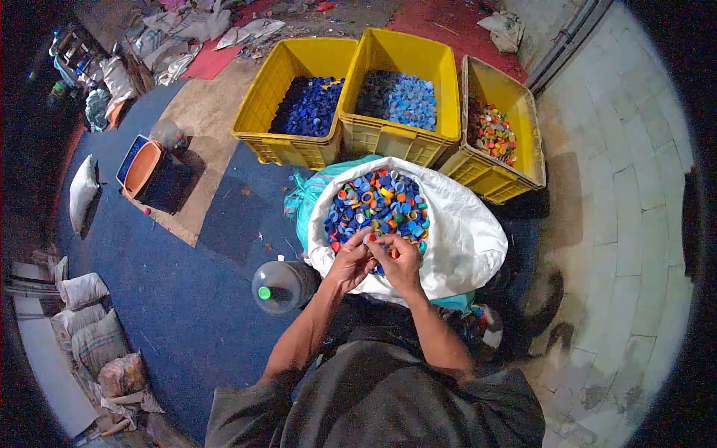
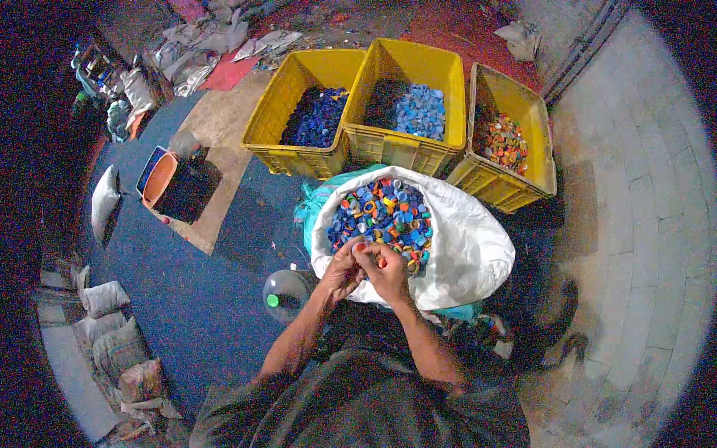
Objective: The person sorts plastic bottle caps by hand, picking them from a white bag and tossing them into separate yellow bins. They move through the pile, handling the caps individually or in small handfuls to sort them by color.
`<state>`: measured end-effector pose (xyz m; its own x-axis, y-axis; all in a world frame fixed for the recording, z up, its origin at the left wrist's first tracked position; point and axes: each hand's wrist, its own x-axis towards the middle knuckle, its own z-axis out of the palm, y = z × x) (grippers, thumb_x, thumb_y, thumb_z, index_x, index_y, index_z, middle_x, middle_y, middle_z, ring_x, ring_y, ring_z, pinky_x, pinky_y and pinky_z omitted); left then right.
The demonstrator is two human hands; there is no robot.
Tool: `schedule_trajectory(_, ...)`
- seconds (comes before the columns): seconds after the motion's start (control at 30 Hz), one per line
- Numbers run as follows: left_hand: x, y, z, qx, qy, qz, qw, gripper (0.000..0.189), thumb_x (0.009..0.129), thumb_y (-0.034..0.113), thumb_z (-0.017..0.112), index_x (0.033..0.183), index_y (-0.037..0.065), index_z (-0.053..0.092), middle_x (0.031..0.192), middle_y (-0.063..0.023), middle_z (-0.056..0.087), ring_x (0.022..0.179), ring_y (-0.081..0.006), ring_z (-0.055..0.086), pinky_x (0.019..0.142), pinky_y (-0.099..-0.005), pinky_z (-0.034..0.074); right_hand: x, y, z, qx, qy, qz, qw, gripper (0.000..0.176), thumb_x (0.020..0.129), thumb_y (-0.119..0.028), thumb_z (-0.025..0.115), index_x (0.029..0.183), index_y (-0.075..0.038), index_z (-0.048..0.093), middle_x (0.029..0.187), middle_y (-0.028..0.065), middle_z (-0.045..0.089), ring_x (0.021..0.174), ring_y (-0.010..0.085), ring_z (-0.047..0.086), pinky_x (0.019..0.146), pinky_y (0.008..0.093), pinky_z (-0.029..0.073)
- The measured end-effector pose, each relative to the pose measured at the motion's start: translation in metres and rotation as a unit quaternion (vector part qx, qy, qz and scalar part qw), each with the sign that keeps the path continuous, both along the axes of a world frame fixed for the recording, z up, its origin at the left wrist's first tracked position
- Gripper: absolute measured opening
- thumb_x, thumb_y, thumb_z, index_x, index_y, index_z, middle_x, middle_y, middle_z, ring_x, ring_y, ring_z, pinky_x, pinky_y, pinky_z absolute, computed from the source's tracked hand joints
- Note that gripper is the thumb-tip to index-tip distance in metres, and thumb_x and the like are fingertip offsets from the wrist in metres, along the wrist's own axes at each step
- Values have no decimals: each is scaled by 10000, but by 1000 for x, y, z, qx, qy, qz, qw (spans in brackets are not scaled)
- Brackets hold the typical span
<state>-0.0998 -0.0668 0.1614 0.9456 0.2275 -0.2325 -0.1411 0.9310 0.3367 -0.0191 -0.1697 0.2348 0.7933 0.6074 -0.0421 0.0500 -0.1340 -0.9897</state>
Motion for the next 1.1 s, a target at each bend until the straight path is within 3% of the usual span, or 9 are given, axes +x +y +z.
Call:
schedule_trajectory(0.13,-2,-3,-12,57,38,11,998,597,761,168,725,1270,27,446,1088,-117,590,894,-219,623,692,-303,564,0,0,-9,-32,67,-1,997,244,789,-261,696,801,-20,658,690,-23,598,602,32,483,532,206,391)
schedule_trajectory(0.27,-4,-3,-6,77,49,17,996,401,781,62,690,1163,52,566,995,-74,614,819,-168,632,661,-283,571,0,1,5,-24,147,4,989,261,795,-278,689,771,-21,651,677,-28,586,594,22,466,522,197,374)
schedule_trajectory(0.47,-4,-7,-8,80,56,34,995,417,809,94,668,1201,53,530,1002,-74,613,838,-162,630,663,-279,575,3,-2,-7,-45,118,16,992,221,814,-231,669,859,-15,654,707,0,611,597,60,542,530,222,447)
schedule_trajectory(0.57,-5,-7,8,33,58,38,997,419,839,134,642,1228,57,506,999,-72,613,843,-156,628,665,-275,571,3,-8,-9,-100,-78,5,992,196,822,-215,654,878,-27,654,715,32,630,608,83,570,561,255,467)
schedule_trajectory(0.67,-10,-5,1,10,47,37,998,423,854,152,627,1244,60,493,992,-64,612,833,-149,624,663,-269,562,-1,-11,12,-84,-125,64,987,175,811,-184,668,887,-29,643,739,68,647,630,104,598,570,273,468)
schedule_trajectory(0.77,-9,-6,-8,20,46,34,998,436,845,124,631,1249,45,487,990,-61,607,813,-144,620,673,-269,554,-2,-8,5,-28,-185,74,980,183,783,-157,700,882,-21,629,757,84,656,652,115,614,557,284,461)
schedule_trajectory(0.87,-7,-6,-17,13,25,33,999,446,835,90,633,1250,25,483,996,-62,602,799,-142,616,684,-268,548,3,-9,-7,-47,-202,79,975,200,760,-143,720,870,-13,616,749,81,651,643,125,609,554,285,461)
schedule_trajectory(0.97,-5,-8,-6,13,40,28,999,444,835,69,624,1251,14,478,1006,-63,599,799,-145,615,688,-268,545,9,-11,-8,-95,-119,103,983,201,751,-148,728,846,-15,611,725,77,638,627,144,596,559,295,463)
schedule_trajectory(1.1,-4,-7,3,19,34,7,999,435,853,94,611,1260,32,473,1022,-68,597,809,-150,618,687,-265,549,16,-14,-17,-56,-50,111,991,207,740,-154,739,819,-14,609,702,61,625,602,142,574,549,286,456)
